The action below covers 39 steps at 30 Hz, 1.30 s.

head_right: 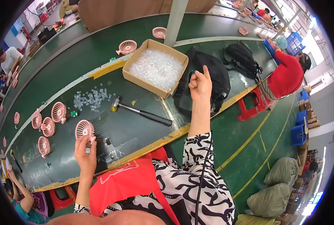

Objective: The person assembles portable fan covers by inserting small plastic components into the fan grilles by hand, tapping them with a mallet, and placing the assembled parts onto the conveyor belt.

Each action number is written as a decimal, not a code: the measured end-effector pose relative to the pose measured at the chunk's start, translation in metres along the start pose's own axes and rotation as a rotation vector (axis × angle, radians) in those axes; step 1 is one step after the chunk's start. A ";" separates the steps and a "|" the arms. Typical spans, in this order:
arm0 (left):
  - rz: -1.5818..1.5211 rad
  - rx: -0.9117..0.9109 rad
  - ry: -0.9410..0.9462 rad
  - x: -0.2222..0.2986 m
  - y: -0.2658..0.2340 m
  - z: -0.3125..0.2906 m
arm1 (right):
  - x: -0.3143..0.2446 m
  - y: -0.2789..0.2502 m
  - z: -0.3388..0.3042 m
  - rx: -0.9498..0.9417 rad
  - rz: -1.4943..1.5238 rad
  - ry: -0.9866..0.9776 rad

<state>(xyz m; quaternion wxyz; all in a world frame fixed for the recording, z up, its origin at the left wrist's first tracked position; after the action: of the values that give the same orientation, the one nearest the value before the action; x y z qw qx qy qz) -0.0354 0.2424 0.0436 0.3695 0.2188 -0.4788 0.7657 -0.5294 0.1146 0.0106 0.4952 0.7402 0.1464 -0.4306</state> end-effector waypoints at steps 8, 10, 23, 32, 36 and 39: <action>0.083 0.026 -0.019 0.012 -0.011 -0.003 | 0.016 0.009 0.030 -0.029 0.083 0.078; 0.143 0.060 -0.023 0.013 -0.011 0.001 | 0.029 0.010 0.027 -0.050 0.021 0.125; 0.042 0.120 0.132 0.030 -0.004 0.032 | 0.136 0.194 -0.196 -0.976 -0.794 0.065; 0.001 0.127 0.011 0.013 -0.010 0.018 | 0.188 0.207 -0.239 -1.023 -0.859 0.211; -0.118 0.061 -0.205 -0.010 -0.002 0.017 | 0.195 0.210 -0.245 -1.078 -0.926 0.187; -0.189 0.086 -0.283 -0.019 -0.007 0.016 | 0.193 0.217 -0.249 -1.113 -1.018 0.170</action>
<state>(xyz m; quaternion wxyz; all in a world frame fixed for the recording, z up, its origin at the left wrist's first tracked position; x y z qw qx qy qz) -0.0183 0.2226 0.0414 0.3589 0.3840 -0.4702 0.7090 -0.1541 0.1872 0.0263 0.5227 0.2530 0.7032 -0.4101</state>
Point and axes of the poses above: each hand's wrist, its own z-axis towards the middle knuckle, its own y-axis out of the palm, x = y × z, the point moved 9 cm from there along z, towards the middle knuckle, and after that the axes turned 1 degree about y, right-handed, at the moved point
